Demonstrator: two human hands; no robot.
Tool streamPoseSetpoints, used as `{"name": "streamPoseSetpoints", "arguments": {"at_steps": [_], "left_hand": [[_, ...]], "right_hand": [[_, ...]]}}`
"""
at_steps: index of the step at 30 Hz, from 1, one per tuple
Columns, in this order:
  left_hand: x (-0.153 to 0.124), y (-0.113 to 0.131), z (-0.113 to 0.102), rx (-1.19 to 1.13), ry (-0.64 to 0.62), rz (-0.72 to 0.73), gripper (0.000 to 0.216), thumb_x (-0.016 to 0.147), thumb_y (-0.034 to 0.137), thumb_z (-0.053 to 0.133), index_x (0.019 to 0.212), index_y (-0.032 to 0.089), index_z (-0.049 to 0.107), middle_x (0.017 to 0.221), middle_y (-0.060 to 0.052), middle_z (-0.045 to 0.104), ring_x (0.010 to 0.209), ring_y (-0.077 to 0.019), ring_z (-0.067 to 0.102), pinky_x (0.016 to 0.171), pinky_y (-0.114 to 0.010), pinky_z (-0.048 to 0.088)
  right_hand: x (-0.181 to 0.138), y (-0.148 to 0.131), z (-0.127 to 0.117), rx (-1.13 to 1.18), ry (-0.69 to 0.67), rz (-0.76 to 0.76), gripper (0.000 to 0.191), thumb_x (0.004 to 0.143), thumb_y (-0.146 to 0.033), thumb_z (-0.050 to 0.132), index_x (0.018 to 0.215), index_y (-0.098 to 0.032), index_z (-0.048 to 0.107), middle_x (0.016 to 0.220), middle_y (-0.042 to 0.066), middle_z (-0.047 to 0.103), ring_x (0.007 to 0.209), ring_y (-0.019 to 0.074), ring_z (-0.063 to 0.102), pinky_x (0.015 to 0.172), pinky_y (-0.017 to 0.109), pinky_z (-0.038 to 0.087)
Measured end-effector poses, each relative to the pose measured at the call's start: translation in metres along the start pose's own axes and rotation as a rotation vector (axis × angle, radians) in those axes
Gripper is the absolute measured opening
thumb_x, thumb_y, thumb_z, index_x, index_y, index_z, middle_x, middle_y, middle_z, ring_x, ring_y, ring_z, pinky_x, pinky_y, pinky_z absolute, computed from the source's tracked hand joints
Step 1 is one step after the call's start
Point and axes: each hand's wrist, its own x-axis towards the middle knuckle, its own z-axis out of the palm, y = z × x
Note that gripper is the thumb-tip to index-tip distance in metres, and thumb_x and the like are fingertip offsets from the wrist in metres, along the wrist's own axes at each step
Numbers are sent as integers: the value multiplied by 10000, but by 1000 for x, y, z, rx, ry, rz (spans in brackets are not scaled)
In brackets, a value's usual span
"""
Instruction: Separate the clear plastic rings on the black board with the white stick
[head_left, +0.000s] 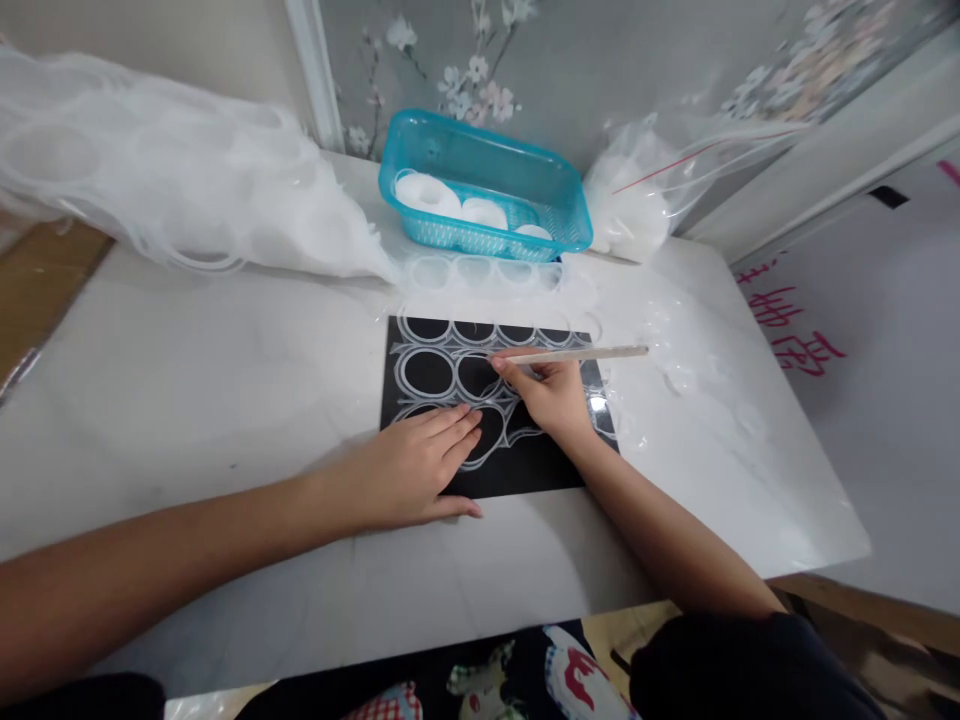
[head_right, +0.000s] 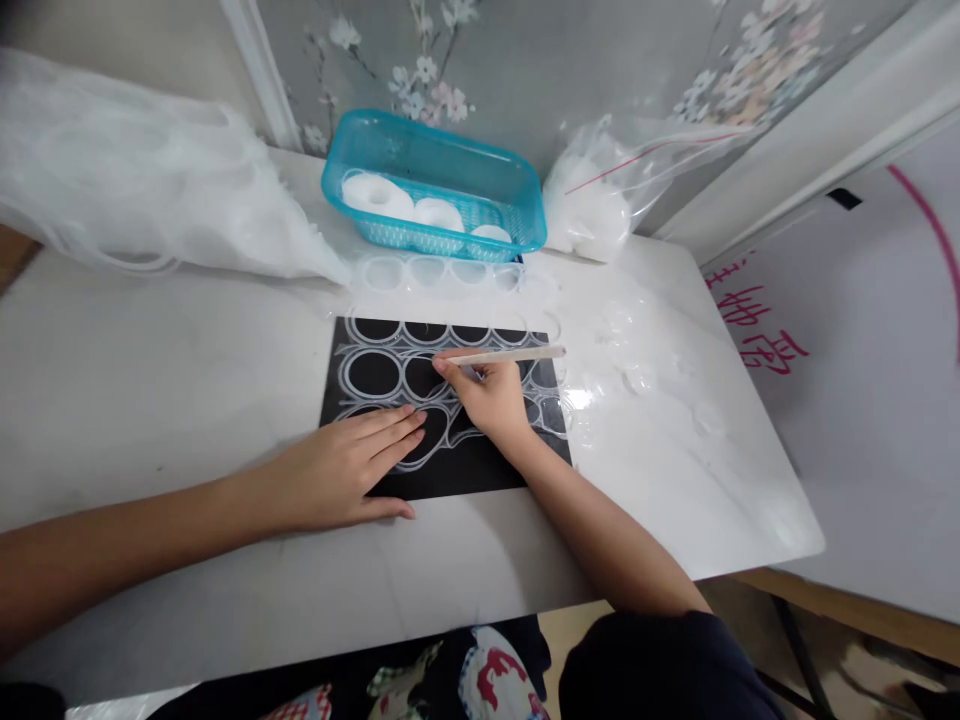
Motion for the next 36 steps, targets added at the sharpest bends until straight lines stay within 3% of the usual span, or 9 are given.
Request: {"name": "streamPoseSetpoints", "arguments": {"at_steps": [4,11,16,36], "left_hand": [[-2,0,2,7,24,21,774,969,656,370,1319,3,594,1406,-232,553,1325,-330,519,1143,-403,329],[-8,12,8,14,74,-82,727,907,681,489,1297,83,625,1391,-227,570,1299,-430,515,1095,-547,355],[-10,16,8,70,83,-104,713,929,679,445,1315,103,614,1347,-213,607,1249,-454,550,1063,-586,381],[-9,18,17,93,121,-122,734,924,705,415,1309,114,615,1315,-213,627,1244,-411,567,1069,-519,397]], "right_hand": [[11,-11,5,113,-38,-21,137,818,-330,734,850,-202,773,820,42,779,773,195,710,732,339,565],[22,-14,32,131,-430,-138,129,824,-326,730,849,-206,770,881,37,783,846,199,721,791,336,571],[20,-7,34,169,-542,-114,151,827,-328,734,878,-189,766,871,40,778,844,185,721,794,319,570],[15,-6,34,141,-530,-105,74,829,-258,725,863,-206,766,883,38,778,857,186,728,804,318,582]]}}
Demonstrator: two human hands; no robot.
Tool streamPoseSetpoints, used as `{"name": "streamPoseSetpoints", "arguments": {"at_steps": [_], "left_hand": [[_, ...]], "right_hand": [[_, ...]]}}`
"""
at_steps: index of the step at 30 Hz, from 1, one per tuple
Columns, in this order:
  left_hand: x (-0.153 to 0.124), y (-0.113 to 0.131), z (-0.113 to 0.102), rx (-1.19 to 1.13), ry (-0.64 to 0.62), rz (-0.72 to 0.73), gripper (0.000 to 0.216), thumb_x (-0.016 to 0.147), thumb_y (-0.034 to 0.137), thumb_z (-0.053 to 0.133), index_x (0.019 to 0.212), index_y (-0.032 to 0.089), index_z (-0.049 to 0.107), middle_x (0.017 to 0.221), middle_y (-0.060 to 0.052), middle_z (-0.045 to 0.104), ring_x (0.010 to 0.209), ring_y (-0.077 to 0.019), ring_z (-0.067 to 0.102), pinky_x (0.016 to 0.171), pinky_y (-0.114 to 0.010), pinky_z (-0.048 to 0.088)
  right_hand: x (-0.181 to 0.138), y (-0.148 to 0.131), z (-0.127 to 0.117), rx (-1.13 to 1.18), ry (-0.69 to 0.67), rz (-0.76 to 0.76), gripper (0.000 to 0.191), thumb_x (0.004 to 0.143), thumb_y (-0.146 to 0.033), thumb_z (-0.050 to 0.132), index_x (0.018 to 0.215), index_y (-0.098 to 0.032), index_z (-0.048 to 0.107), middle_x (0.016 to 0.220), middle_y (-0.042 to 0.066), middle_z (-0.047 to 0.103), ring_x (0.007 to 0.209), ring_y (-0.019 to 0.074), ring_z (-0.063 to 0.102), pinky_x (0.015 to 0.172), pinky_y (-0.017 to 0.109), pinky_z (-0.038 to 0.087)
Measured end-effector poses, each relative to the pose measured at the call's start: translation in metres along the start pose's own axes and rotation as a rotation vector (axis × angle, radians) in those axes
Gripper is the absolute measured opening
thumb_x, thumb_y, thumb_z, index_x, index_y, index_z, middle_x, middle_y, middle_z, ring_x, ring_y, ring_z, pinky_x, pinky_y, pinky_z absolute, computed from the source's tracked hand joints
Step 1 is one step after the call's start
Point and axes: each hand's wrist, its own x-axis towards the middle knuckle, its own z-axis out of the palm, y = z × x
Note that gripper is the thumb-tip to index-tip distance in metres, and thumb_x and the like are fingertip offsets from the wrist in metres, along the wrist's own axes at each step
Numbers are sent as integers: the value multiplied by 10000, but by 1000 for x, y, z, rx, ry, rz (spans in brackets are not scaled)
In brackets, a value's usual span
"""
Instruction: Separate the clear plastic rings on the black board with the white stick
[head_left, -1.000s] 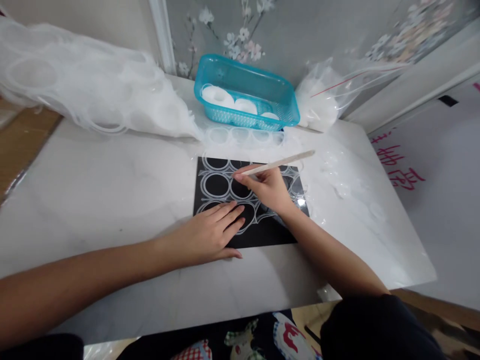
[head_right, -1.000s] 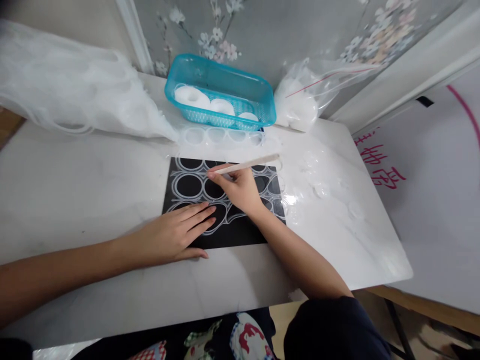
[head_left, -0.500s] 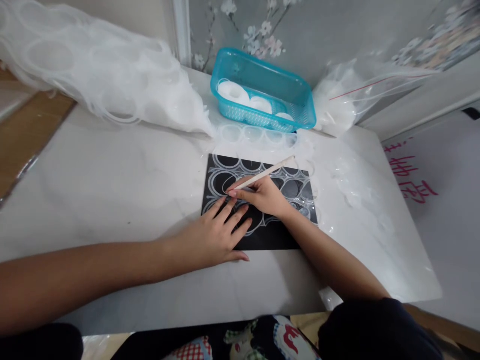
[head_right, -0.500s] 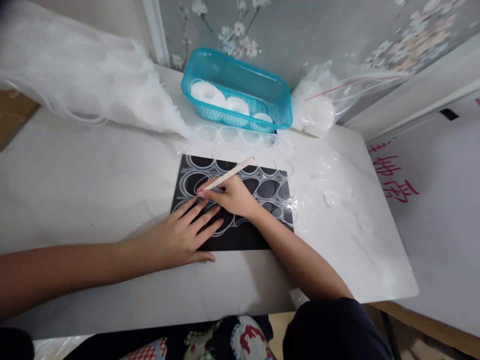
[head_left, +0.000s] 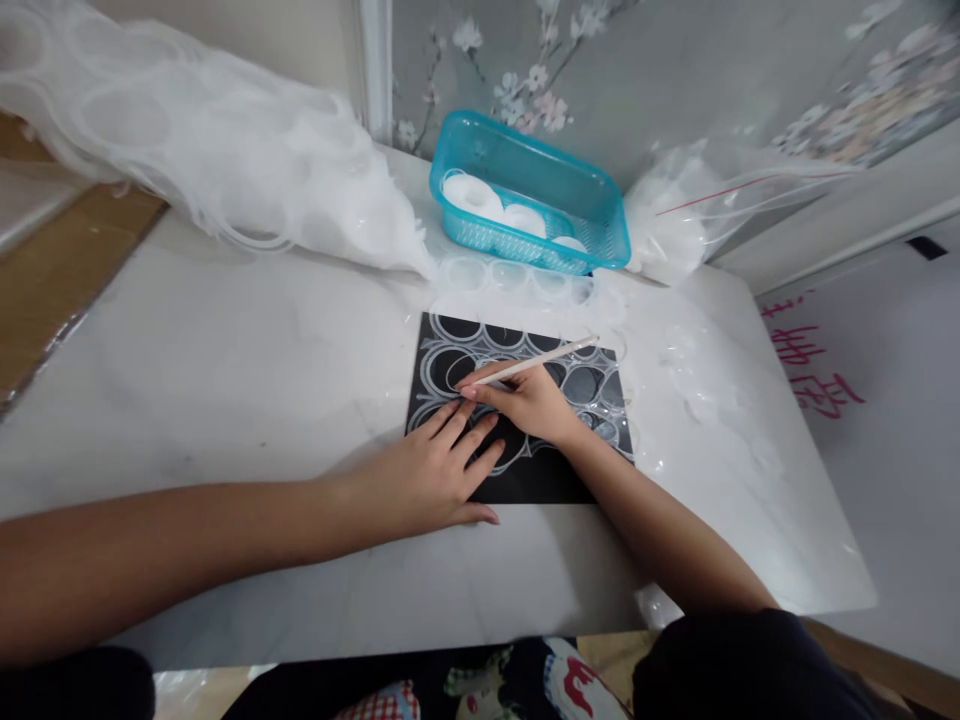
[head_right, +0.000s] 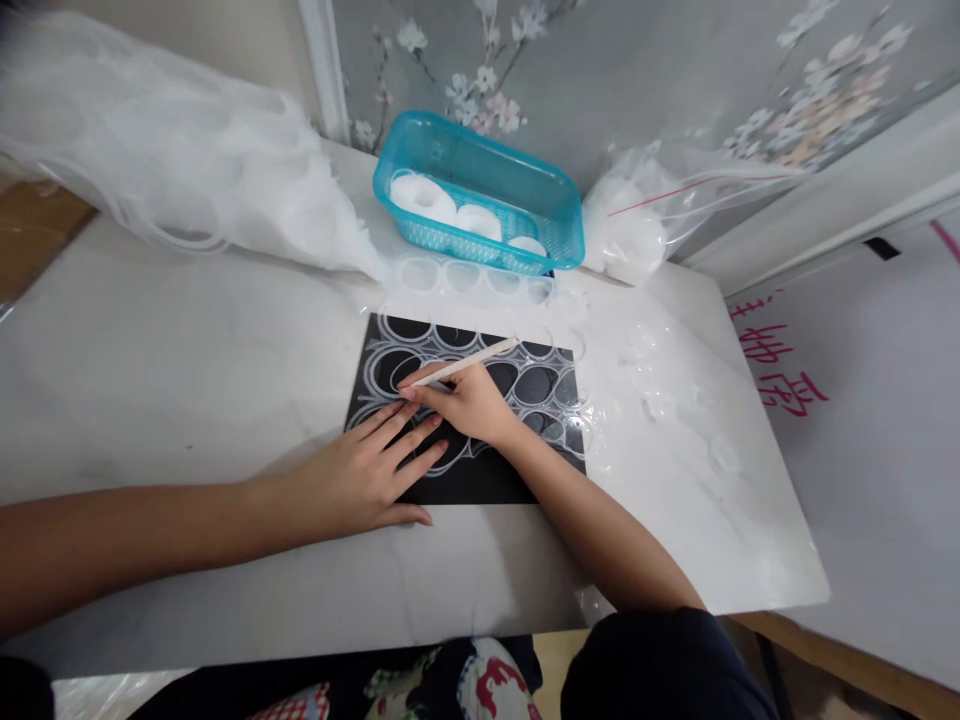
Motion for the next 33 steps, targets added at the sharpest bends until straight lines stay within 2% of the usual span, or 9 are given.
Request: {"name": "streamPoseSetpoints", "arguments": {"at_steps": [10,13,15,18,20,22,25,29,33], "left_hand": [[4,-2,-5,-102,-52,-46,788,883,730,478,1333,96,607,1317,-231,622,1281,-387,532,1131,-515,306],[4,-6,-7,-186,-76,-29,842,842,775,488,1336,104,607,1354,-213,603,1313,-395,498,1138,-519,297],[3,-9,-7,-218,-89,-27,854,827,790,491,1334,115,612,1397,-197,575,1338,-395,476,1128,-498,328],[-1,-14,-9,-245,-91,-28,851,810,791,518,1318,116,626,1429,-187,547,1364,-376,463,1124,-462,367],[-3,-20,-14,-280,-107,-22,806,814,755,563,1300,116,636,1405,-178,574,1341,-365,496,1105,-460,408],[-2,-29,-22,-337,-95,-61,737,825,704,608,1288,132,638,1369,-162,610,1270,-342,567,1058,-460,472],[9,-45,-45,-461,87,-249,568,917,566,591,1342,189,565,1370,-133,610,1227,-271,608,1014,-426,529],[41,-56,-94,-623,435,-419,491,960,439,569,1400,258,450,1384,-112,583,1226,-235,605,966,-366,570],[82,-50,-141,-651,498,-326,277,938,360,613,1201,273,612,1124,-45,724,1020,-207,701,830,-306,613]], "right_hand": [[-17,3,10,-473,-20,-273,227,956,-246,538,976,-224,763,1008,70,781,833,205,712,763,350,565],[2,5,-8,-595,-47,-304,182,909,-253,606,1017,-237,751,925,67,766,813,210,677,765,347,531],[30,1,-34,-595,207,-279,143,887,-269,633,957,-232,752,817,53,731,807,205,654,783,343,508],[67,-21,-74,-484,771,-300,266,967,-287,467,924,-202,715,833,60,689,889,205,638,840,371,484],[71,-43,-85,-295,926,-340,204,922,-309,537,848,-203,695,836,52,680,850,196,639,774,351,500],[55,-66,-79,-83,803,-299,125,826,-329,681,776,-215,695,768,30,674,696,159,602,613,292,475],[18,-95,-55,244,463,-83,190,778,-397,754,787,-209,727,609,-5,629,418,64,301,385,234,223],[-14,-124,-46,672,157,23,216,700,-394,818,739,-210,713,668,1,702,400,29,191,366,208,120],[-18,-141,-62,847,29,37,223,675,-386,849,727,-226,702,538,-63,580,395,27,160,362,180,82]]}}
